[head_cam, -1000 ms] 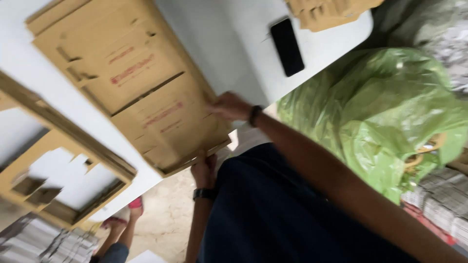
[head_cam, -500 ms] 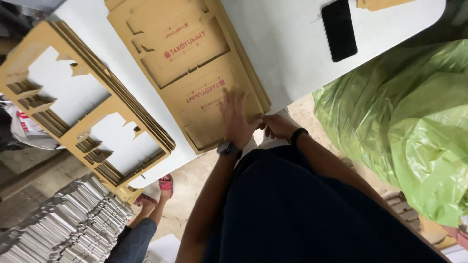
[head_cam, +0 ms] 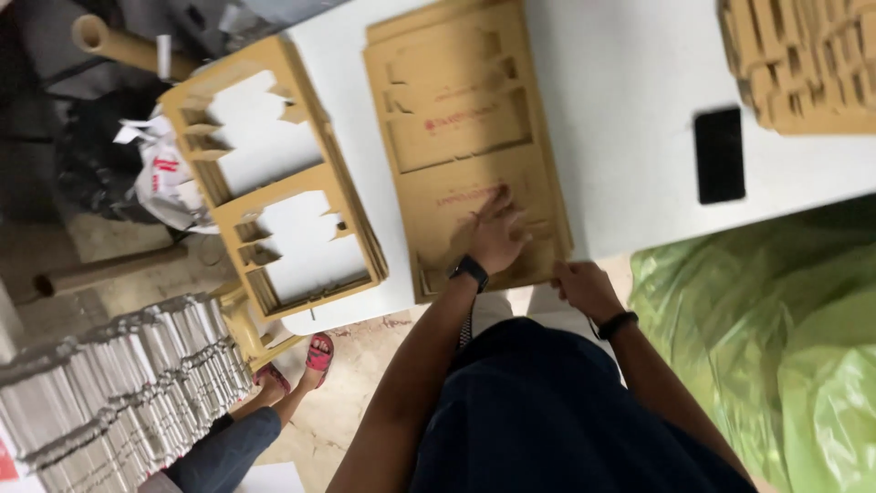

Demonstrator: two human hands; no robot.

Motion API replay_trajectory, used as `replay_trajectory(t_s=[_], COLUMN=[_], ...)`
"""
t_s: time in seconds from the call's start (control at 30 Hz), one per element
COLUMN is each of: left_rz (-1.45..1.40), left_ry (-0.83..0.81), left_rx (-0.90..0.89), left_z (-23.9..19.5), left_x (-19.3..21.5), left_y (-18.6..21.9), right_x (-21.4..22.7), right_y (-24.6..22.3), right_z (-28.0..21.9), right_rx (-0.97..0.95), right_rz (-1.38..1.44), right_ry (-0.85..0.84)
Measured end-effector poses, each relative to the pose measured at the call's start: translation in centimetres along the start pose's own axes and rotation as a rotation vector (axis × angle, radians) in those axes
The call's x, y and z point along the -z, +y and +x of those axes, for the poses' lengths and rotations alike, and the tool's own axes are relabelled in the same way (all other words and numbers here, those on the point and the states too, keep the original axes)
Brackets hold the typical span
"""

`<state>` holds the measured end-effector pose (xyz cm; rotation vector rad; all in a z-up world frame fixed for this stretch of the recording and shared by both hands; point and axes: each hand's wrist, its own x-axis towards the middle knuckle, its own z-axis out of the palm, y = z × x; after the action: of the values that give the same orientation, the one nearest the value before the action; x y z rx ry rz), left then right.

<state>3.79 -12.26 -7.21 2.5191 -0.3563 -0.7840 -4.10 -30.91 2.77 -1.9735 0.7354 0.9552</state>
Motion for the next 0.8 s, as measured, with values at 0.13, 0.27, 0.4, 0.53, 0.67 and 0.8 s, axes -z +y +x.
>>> replay_trajectory(t_s=[0.13,0.27,0.4,0.53,0.67,0.8], left_rz=[-0.171,-0.542,-0.622,-0.776,-0.920,-0.990], left_ry=[0.557,0.521,0.498,0.430,0.382,0.000], left_rx=[0.392,0.612,0.649,0.751,0.745,0.601], left_z=[-1.4,-2.9,-2.5,-6.1,-10.1,-10.0], left_x=[2.2,1.0,2.6,8.5,16.7,20.4], left_y=[-7.6,-13.7,-13.9,-10.9,-6.4,-5.5], right_x=[-1.4,-2.6,-2.8,-2.5,-0.9,0.0], right_y=[0.9,2.3,2.8,2.9,-1.4,-0.4], right_z=[-0.3,0.6,1.5,1.5,-2.8,-1.5], right_rx=[-0.026,-0.066,-0.061,-0.068,-0.154,-0.168], right_rz=[0.006,0.041,-0.021,0.008,0.058,-0.033], right_ry=[-0.026,0.004,-0.002,-0.001,0.010,0.053])
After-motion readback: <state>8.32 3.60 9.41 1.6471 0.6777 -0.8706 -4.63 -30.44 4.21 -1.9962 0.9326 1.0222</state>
